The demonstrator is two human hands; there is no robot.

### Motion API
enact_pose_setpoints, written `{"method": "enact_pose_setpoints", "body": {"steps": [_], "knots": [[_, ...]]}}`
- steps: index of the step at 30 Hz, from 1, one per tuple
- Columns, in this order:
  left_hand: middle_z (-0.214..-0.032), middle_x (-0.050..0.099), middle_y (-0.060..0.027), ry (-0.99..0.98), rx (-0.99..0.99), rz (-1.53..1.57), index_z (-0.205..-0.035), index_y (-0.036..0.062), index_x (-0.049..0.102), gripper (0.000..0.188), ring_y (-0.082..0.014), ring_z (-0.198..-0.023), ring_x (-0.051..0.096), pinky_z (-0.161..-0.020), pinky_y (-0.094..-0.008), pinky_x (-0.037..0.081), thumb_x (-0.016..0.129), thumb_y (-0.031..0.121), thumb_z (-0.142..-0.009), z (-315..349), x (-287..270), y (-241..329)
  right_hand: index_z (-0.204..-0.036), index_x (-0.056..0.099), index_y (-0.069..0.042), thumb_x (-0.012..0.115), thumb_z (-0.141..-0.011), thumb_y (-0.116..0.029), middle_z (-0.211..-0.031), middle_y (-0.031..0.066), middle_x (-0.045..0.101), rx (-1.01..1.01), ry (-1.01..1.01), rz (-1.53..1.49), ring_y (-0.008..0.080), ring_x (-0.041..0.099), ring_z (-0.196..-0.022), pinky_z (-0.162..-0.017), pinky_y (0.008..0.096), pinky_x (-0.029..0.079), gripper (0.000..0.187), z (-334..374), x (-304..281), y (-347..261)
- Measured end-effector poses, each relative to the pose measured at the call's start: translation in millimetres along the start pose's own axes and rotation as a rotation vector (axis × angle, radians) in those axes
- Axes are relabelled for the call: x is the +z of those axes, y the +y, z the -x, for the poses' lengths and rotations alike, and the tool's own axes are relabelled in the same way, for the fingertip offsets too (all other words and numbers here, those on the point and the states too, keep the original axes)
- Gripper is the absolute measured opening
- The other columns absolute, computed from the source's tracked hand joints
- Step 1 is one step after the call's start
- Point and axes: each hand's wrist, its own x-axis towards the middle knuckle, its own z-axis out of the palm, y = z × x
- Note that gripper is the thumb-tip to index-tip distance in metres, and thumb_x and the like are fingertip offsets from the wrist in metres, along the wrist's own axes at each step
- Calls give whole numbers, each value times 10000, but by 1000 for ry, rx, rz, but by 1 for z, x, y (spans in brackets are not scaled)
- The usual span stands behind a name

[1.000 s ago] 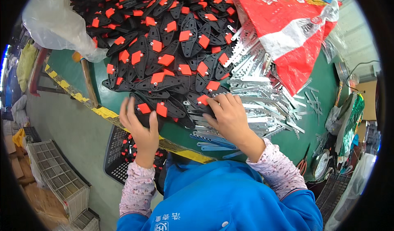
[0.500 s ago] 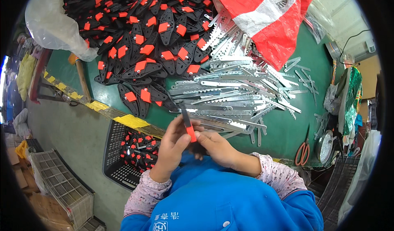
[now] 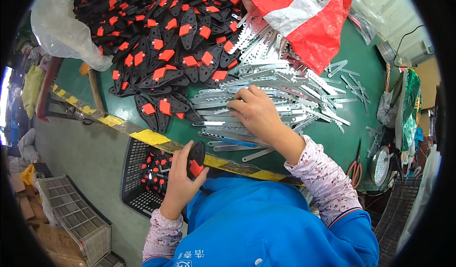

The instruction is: The person repeatedly picks a black plastic clip with a red insert and a serrated metal blade from piles on a green worktable, inserts the blade into the clip, and places the assembled unit into a black basket. The person continues this one-at-a-time assembly throughout the clip.

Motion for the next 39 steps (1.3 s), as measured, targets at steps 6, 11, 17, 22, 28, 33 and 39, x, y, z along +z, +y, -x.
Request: {"method": "enact_pose_setpoints", "body": {"steps": [6, 11, 17, 22, 28, 33, 39], "knots": [[-1229, 609, -212, -17, 84, -62, -1512, 0, 487, 760, -381, -1084, 655, -930, -426, 553, 828, 99, -841, -5, -1, -2, -1026, 732, -73, 771, -871, -73, -956, 65, 675, 28, 44, -140, 277, 632, -887, -802, 406, 518, 159, 4, -6, 0], [-1217, 637, -196, -25, 102, -82, -1487, 45, 550, 746, -374, -1118, 656, -952, -426, 542, 832, 73, -797, -17, 11, -3, -1080, 705, -49, 710, -885, 26, -963, 108, 677, 138, 229, -363, 305, 655, -852, -741, 405, 533, 209, 31, -52, 11], [-1332, 625, -208, 15, 63, -101, -1469, -4, 538, 719, -383, -1220, 618, -1083, -422, 471, 779, 32, -793, -10, 17, -15, -1172, 711, -81, 699, -749, 30, -1029, 77, 656, -4, 31, 69, 271, 630, -917, -787, 393, 524, 438, 105, -114, 26], [-1260, 618, -208, 2, 80, -168, -1466, 12, 534, 707, -392, -1151, 625, -1032, -437, 488, 772, 28, -801, -15, 22, -11, -1054, 661, -97, 640, -817, -49, -1011, 76, 645, 162, -220, 465, 295, 633, -981, -897, 419, 501, 242, 215, -172, 84], [-1246, 617, -211, 24, 86, -209, -1446, 11, 549, 681, -409, -1141, 625, -1014, -445, 495, 763, 28, -800, -17, 25, -17, -1051, 667, -99, 654, -874, -80, -1026, 110, 674, 556, -332, 772, 314, 658, -1050, -905, 432, 514, 178, 299, -265, 140], [-1244, 615, -219, 77, 92, -262, -1435, 5, 555, 653, -425, -1144, 627, -1007, -455, 499, 746, 38, -811, -15, 27, -18, -1162, 671, -79, 701, -953, -203, -1110, 153, 681, 914, -101, 489, 373, 647, -1138, -970, 496, 516, 244, 269, -258, 184], [-1216, 609, -220, 81, 103, -282, -1430, -11, 553, 658, -440, -1109, 627, -979, -455, 504, 754, 62, -808, -18, 32, -22, -1518, 551, -129, 633, -1025, -404, -1572, 209, 499, 947, 246, 392, 410, 444, -1454, -1219, 514, 327, 570, 246, -204, 295]]}}
